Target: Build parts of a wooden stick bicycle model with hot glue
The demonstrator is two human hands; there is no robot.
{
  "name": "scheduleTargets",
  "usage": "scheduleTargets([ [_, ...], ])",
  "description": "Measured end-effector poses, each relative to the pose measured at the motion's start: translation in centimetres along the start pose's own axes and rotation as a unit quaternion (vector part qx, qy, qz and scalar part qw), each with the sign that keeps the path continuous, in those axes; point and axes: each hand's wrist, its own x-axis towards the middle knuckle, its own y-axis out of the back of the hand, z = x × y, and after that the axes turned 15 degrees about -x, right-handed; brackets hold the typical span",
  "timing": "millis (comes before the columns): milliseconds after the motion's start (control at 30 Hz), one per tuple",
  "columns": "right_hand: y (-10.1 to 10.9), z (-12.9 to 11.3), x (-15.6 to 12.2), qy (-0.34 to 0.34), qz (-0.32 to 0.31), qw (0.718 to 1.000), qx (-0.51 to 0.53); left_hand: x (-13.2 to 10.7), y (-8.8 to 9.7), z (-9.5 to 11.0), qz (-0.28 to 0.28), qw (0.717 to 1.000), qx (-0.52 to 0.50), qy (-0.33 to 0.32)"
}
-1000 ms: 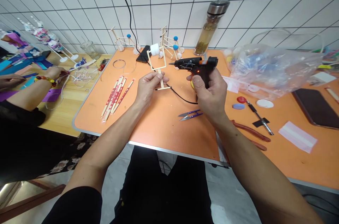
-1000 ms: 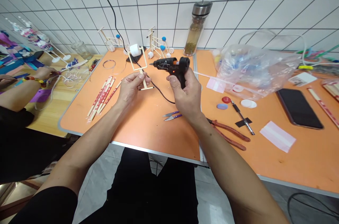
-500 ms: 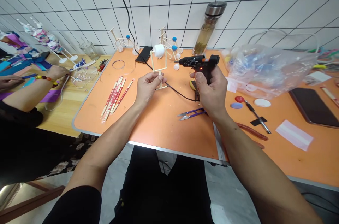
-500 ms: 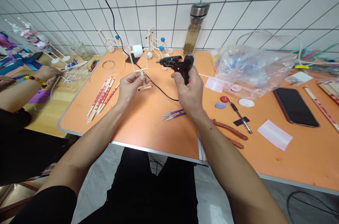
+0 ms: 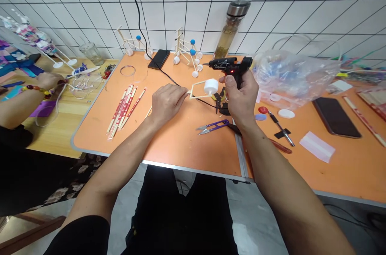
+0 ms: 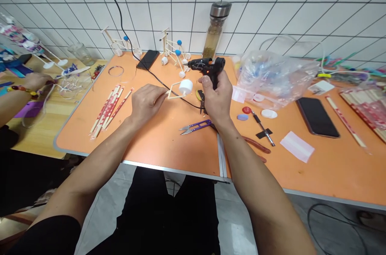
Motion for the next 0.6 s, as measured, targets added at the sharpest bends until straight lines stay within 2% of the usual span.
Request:
scheduleTargets([
  [100,0.1,0.3,0.2,0.001,0.005,1.000,0.000,0.0,-0.1,0.2,-0.017,0.998,0.042,-0.053],
  [200,0.2,0.9,0.4,0.004,0.011,1.000,0.001,-0.1,-0.1,0.4,-0.029,0.995,0.059,-0.078],
  [367,0.2,1.7,0.6,0.005,0.008,1.000,0.006,-0.3,-0.2,0.5,-0.042,0.992,0.080,-0.088],
  [600,0.3,1.3,0.8,-0.011,-0.004,1.000,-0.008,-0.3,-0.3,0.5,-0.041,0.992,0.077,-0.089],
])
